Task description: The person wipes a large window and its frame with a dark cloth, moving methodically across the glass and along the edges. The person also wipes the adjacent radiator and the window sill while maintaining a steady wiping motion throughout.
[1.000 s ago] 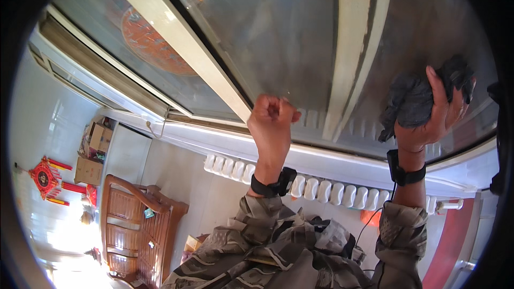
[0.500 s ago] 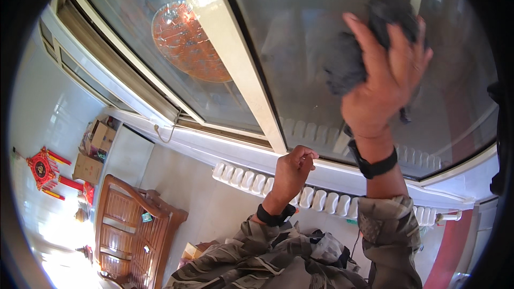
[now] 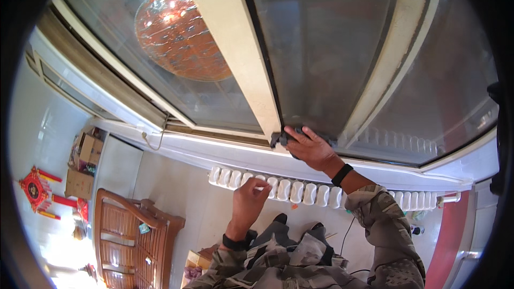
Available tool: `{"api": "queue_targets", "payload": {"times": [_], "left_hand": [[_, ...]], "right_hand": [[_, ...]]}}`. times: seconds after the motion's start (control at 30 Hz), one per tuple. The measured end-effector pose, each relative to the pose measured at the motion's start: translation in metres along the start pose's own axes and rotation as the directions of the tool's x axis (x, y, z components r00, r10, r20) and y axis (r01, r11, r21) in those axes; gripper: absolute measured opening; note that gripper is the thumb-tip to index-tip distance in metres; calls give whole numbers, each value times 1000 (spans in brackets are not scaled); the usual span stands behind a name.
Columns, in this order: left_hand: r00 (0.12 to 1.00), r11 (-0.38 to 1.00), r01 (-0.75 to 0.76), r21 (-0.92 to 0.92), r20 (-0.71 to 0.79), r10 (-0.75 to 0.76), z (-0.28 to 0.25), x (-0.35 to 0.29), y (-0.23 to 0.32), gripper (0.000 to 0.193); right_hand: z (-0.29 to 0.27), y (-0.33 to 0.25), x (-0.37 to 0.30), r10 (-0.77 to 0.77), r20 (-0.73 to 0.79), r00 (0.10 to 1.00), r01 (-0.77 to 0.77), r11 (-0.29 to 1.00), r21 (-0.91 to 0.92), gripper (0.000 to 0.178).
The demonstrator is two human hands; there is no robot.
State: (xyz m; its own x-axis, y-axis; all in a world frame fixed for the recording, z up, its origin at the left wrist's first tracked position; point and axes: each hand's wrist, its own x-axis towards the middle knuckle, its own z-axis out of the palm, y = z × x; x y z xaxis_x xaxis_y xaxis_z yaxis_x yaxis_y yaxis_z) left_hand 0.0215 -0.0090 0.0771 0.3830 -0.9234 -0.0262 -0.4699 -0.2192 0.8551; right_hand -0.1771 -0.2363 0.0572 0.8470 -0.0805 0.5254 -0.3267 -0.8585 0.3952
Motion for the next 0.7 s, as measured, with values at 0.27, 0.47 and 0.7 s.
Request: {"api": "queue_targets", "payload": {"times": [0.27, 0.47, 0.7], "left_hand": [[999, 993, -31, 110, 48, 26, -15, -6, -14, 10], [963, 956, -252, -149, 56, 262, 0, 28, 34, 25], [950, 827, -283, -486, -23, 311, 50, 78, 131, 7]], "right_hand": [[-24, 13, -8, 68, -62, 996, -61, 992, 115, 25], [-124, 76, 18, 324, -290, 901, -372, 919, -129, 39], [-265, 194, 7, 280, -776, 565, -631, 753, -188, 40]]}}
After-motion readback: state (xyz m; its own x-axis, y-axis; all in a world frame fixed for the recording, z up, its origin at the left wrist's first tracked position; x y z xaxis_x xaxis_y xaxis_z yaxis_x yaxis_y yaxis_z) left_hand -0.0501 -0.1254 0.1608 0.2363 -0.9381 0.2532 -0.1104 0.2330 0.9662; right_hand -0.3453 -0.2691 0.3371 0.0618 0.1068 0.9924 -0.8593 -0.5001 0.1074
